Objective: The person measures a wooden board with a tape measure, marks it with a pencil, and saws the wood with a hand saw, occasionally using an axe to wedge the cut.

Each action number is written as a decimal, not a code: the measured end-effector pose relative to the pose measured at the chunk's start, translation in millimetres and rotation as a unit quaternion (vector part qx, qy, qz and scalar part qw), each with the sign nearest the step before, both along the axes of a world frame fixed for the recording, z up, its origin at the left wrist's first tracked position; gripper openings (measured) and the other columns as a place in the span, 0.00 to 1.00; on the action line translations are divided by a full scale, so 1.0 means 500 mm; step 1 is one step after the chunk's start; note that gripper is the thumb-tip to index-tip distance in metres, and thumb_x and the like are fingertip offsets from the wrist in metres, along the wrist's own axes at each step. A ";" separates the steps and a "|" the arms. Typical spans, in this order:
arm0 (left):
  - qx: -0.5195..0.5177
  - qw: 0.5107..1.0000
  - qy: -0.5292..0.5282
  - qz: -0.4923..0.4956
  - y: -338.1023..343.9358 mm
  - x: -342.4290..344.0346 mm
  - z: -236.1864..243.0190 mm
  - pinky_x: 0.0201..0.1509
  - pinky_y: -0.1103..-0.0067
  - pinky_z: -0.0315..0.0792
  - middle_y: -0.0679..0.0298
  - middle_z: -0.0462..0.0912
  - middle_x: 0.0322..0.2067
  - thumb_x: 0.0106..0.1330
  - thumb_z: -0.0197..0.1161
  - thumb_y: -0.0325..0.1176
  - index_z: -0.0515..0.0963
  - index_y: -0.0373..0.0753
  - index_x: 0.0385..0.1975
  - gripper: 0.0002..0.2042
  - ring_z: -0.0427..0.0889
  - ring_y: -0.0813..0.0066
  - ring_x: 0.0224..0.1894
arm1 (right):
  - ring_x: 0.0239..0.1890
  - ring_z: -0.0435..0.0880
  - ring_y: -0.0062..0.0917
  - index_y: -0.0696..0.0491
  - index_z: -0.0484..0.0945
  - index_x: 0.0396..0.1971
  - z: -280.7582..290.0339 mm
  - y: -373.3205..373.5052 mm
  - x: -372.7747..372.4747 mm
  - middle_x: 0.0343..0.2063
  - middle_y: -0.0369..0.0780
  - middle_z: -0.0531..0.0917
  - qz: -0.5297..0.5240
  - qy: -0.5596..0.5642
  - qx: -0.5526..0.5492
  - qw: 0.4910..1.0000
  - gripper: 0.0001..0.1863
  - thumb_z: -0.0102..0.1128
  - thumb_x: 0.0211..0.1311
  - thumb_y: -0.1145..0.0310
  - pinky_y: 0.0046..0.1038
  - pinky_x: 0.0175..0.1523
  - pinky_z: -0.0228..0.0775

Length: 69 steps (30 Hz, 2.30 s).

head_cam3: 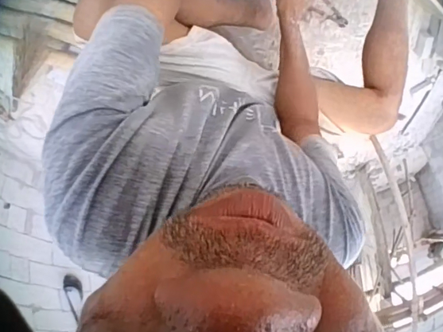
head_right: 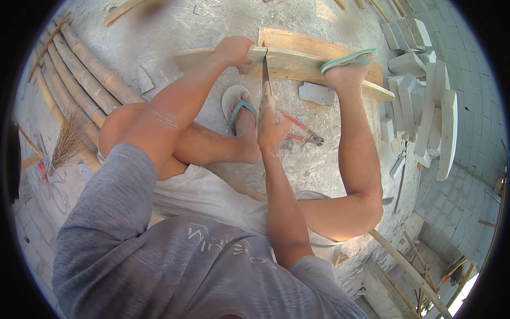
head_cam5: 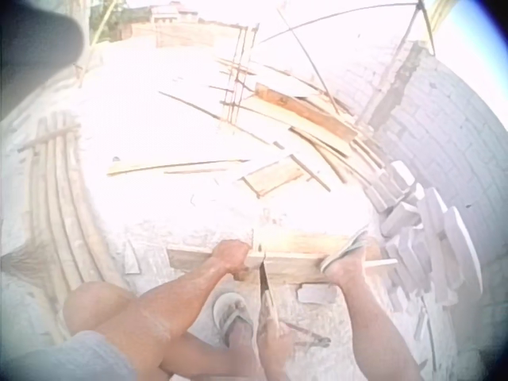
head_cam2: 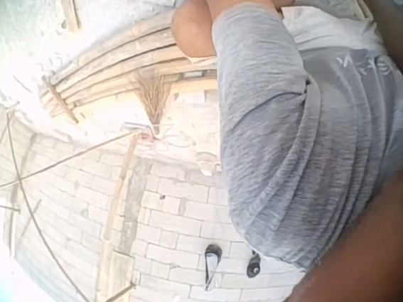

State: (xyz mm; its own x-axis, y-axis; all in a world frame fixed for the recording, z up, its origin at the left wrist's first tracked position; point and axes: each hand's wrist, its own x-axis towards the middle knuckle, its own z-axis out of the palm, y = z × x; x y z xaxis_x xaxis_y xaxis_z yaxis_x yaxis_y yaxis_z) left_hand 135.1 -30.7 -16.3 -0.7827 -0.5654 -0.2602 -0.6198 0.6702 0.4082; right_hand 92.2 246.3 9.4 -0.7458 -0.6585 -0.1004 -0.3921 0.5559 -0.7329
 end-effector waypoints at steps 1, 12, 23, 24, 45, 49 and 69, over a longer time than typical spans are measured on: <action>-0.014 1.000 0.015 0.000 0.001 -0.010 -0.003 0.55 0.62 0.79 0.56 0.88 0.47 0.54 0.76 0.45 0.84 0.47 0.51 0.24 0.86 0.56 0.51 | 0.21 0.72 0.22 0.67 0.80 0.21 0.030 -0.080 -0.008 0.14 0.47 0.77 -0.073 -0.042 -0.101 0.991 0.24 0.59 0.67 0.58 0.39 0.30 0.65; 0.015 1.000 -0.010 0.002 -0.018 -0.021 0.003 0.55 0.63 0.79 0.59 0.87 0.49 0.53 0.77 0.48 0.83 0.50 0.53 0.26 0.85 0.57 0.53 | 0.34 0.80 0.46 0.65 0.82 0.36 0.033 -0.058 0.005 0.26 0.58 0.80 -0.094 -0.036 -0.025 0.995 0.24 0.59 0.67 0.53 0.45 0.44 0.68; 0.011 0.992 -0.057 0.108 0.052 -0.044 -0.006 0.54 0.65 0.80 0.59 0.87 0.50 0.56 0.76 0.43 0.84 0.48 0.52 0.23 0.87 0.60 0.53 | 0.21 0.72 0.43 0.65 0.79 0.23 0.074 -0.093 0.026 0.19 0.58 0.78 -0.084 0.021 -0.124 0.988 0.25 0.63 0.68 0.55 0.44 0.32 0.65; 0.017 0.987 -0.055 0.147 0.059 -0.044 -0.019 0.55 0.66 0.81 0.60 0.87 0.53 0.57 0.76 0.40 0.84 0.46 0.54 0.23 0.87 0.60 0.55 | 0.21 0.72 0.40 0.66 0.79 0.24 0.086 -0.090 0.034 0.19 0.57 0.77 -0.100 0.031 -0.115 0.988 0.25 0.64 0.68 0.55 0.44 0.32 0.65; 0.105 0.963 0.243 0.042 0.042 -0.212 0.025 0.65 0.68 0.74 0.52 0.83 0.58 0.56 0.76 0.49 0.75 0.39 0.65 0.37 0.83 0.58 0.60 | 0.28 0.72 0.22 0.60 0.75 0.43 0.452 0.287 0.011 0.26 0.39 0.75 -0.219 0.178 -0.421 0.862 0.21 0.52 0.73 0.54 0.24 0.37 0.66; -0.009 0.979 0.191 -0.071 0.114 -0.240 -0.002 0.65 0.67 0.74 0.52 0.83 0.57 0.55 0.77 0.46 0.76 0.41 0.64 0.35 0.82 0.55 0.60 | 0.31 0.70 0.20 0.58 0.73 0.37 0.372 0.317 -0.060 0.26 0.38 0.77 -0.288 0.040 -0.314 0.904 0.18 0.58 0.75 0.56 0.26 0.39 0.64; 0.176 0.979 -0.052 -0.094 -0.223 -0.326 0.511 0.50 0.80 0.76 0.66 0.87 0.43 0.73 0.64 0.48 0.81 0.39 0.56 0.21 0.85 0.80 0.43 | 0.59 0.81 0.45 0.46 0.84 0.53 -0.185 0.683 -0.510 0.54 0.47 0.84 -0.470 0.032 0.327 0.819 0.24 0.60 0.64 0.48 0.48 0.62 0.69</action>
